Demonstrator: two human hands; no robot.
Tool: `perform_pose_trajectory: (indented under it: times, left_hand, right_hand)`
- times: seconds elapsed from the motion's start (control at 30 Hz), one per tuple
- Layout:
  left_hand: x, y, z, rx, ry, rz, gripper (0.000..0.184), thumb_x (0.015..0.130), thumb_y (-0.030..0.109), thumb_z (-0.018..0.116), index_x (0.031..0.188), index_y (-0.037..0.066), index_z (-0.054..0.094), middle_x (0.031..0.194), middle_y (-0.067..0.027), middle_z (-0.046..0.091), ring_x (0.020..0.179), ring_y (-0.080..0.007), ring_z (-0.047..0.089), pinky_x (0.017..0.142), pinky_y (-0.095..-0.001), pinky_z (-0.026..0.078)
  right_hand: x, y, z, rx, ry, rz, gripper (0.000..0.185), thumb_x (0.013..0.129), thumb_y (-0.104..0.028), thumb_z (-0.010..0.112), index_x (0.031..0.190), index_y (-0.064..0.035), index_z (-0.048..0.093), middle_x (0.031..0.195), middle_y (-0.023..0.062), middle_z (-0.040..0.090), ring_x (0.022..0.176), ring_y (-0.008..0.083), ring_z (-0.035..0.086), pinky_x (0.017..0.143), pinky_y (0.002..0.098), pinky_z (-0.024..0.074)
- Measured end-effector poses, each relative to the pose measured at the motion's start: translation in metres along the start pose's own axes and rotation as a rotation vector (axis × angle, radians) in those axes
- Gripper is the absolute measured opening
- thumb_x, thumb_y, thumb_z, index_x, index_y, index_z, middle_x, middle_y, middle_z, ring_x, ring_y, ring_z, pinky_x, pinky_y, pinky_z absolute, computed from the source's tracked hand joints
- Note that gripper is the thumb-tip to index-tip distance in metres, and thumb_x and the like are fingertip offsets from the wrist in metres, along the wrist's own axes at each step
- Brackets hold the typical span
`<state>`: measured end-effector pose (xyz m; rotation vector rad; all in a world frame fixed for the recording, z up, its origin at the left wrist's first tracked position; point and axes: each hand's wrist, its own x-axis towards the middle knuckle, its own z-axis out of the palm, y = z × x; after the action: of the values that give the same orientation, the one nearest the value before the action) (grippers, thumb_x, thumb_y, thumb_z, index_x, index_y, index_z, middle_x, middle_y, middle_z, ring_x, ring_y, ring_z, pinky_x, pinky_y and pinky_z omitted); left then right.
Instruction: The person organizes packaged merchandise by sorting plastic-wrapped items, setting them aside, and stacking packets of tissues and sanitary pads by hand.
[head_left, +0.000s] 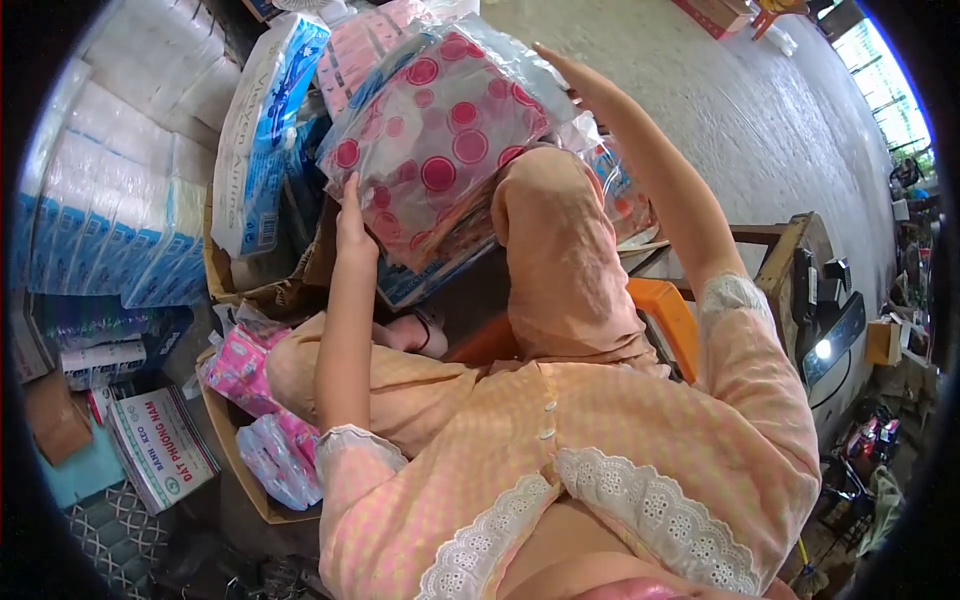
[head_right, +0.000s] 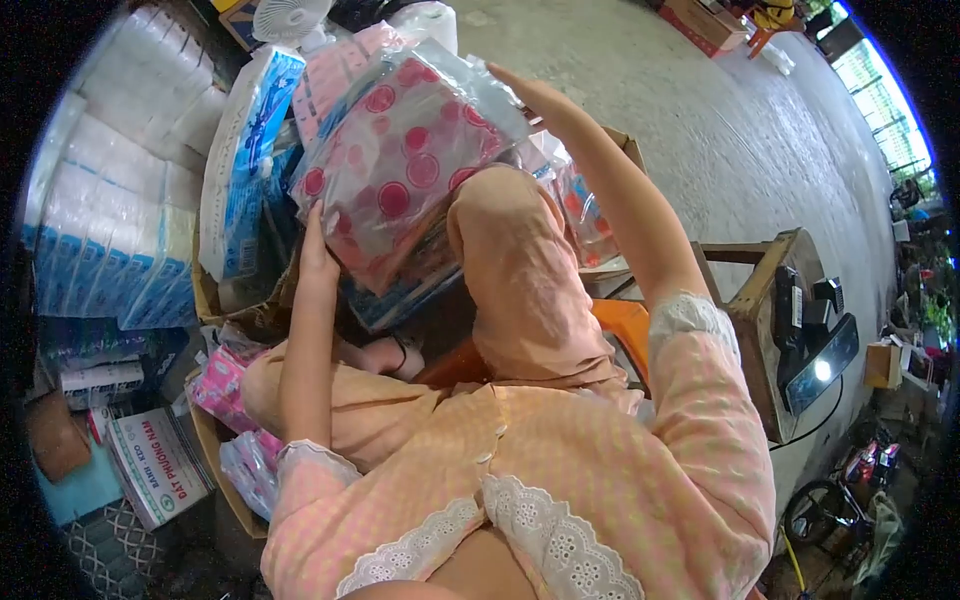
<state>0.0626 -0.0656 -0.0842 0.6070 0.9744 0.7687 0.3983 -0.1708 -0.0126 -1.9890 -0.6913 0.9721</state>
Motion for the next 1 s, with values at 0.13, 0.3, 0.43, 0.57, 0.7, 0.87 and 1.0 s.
perform_pose_trajectory:
  times: [0.13, 0.3, 0.43, 0.57, 0.7, 0.87, 1.0]
  left_hand:
    - [0.007, -0.004, -0.007, 0.010, -0.027, 0.016, 0.053, 0.080, 0.035, 0.060, 0.119, 0.002, 0.047, 0.117, -0.0092, 0.052, 0.105, -0.0226, 0.051, 0.090, -0.0377, 0.041]
    - [0.003, 0.003, -0.015, -0.069, -0.078, -0.012, 0.049, 0.081, 0.032, 0.060, 0.117, 0.001, 0.049, 0.117, -0.0099, 0.053, 0.104, -0.0228, 0.052, 0.090, -0.0379, 0.039]
    - [0.001, 0.011, -0.012, -0.035, -0.098, -0.095, 0.045, 0.084, 0.031, 0.055, 0.121, 0.008, 0.046, 0.120, -0.0082, 0.051, 0.109, -0.0240, 0.047, 0.094, -0.0415, 0.036]
    - [0.013, 0.001, -0.019, -0.017, -0.114, -0.007, 0.045, 0.082, 0.027, 0.060, 0.119, 0.004, 0.049, 0.116, -0.0071, 0.054, 0.108, -0.0227, 0.049, 0.093, -0.0384, 0.037]
    - [0.004, 0.001, -0.013, 0.082, -0.068, -0.006, 0.052, 0.079, 0.029, 0.064, 0.121, 0.001, 0.047, 0.119, -0.0078, 0.052, 0.109, -0.0221, 0.048, 0.093, -0.0372, 0.036]
    - [-0.009, 0.005, 0.000, 0.252, 0.048, 0.041, 0.072, 0.071, 0.035, 0.072, 0.117, -0.011, 0.042, 0.112, -0.0163, 0.052, 0.101, -0.0218, 0.052, 0.083, -0.0350, 0.045]
    - [0.001, 0.002, -0.007, 0.222, 0.070, 0.014, 0.069, 0.070, 0.034, 0.073, 0.116, -0.010, 0.044, 0.113, -0.0155, 0.051, 0.100, -0.0217, 0.053, 0.083, -0.0349, 0.045]
  right_hand:
    - [0.034, 0.009, -0.013, -0.312, 0.155, 0.072, 0.093, 0.067, -0.079, 0.038, 0.117, -0.0016, 0.053, 0.124, 0.0238, 0.044, 0.116, 0.0376, 0.040, 0.093, 0.0484, 0.0330]
    - [0.102, 0.043, -0.048, -0.535, 0.299, 0.040, 0.082, 0.082, -0.067, 0.021, 0.121, 0.0008, 0.046, 0.125, 0.0229, 0.043, 0.122, 0.0347, 0.036, 0.102, 0.0395, 0.0243]
    - [0.183, 0.122, -0.077, -0.416, 0.258, 0.136, 0.084, 0.081, -0.069, 0.021, 0.126, -0.0003, 0.041, 0.130, 0.0213, 0.039, 0.123, 0.0331, 0.034, 0.101, 0.0438, 0.0246]
    - [0.130, 0.095, -0.057, 0.337, -0.162, 0.636, 0.087, 0.079, -0.072, 0.019, 0.127, -0.0020, 0.040, 0.133, 0.0167, 0.037, 0.119, 0.0368, 0.037, 0.096, 0.0499, 0.0300]
    - [0.130, 0.094, -0.047, 0.231, -0.280, 0.475, 0.072, 0.082, -0.067, 0.029, 0.119, -0.0094, 0.051, 0.121, 0.0107, 0.051, 0.108, 0.0253, 0.050, 0.087, 0.0457, 0.0413]
    - [0.071, 0.070, -0.026, 0.193, -0.376, 0.254, 0.071, 0.081, -0.065, 0.029, 0.125, -0.0119, 0.044, 0.128, 0.0139, 0.043, 0.112, 0.0356, 0.044, 0.088, 0.0550, 0.0365]
    - [0.072, 0.080, -0.018, 0.195, -0.479, 0.264, 0.069, 0.081, -0.064, 0.031, 0.125, -0.0123, 0.044, 0.128, 0.0131, 0.044, 0.110, 0.0349, 0.045, 0.088, 0.0550, 0.0374]
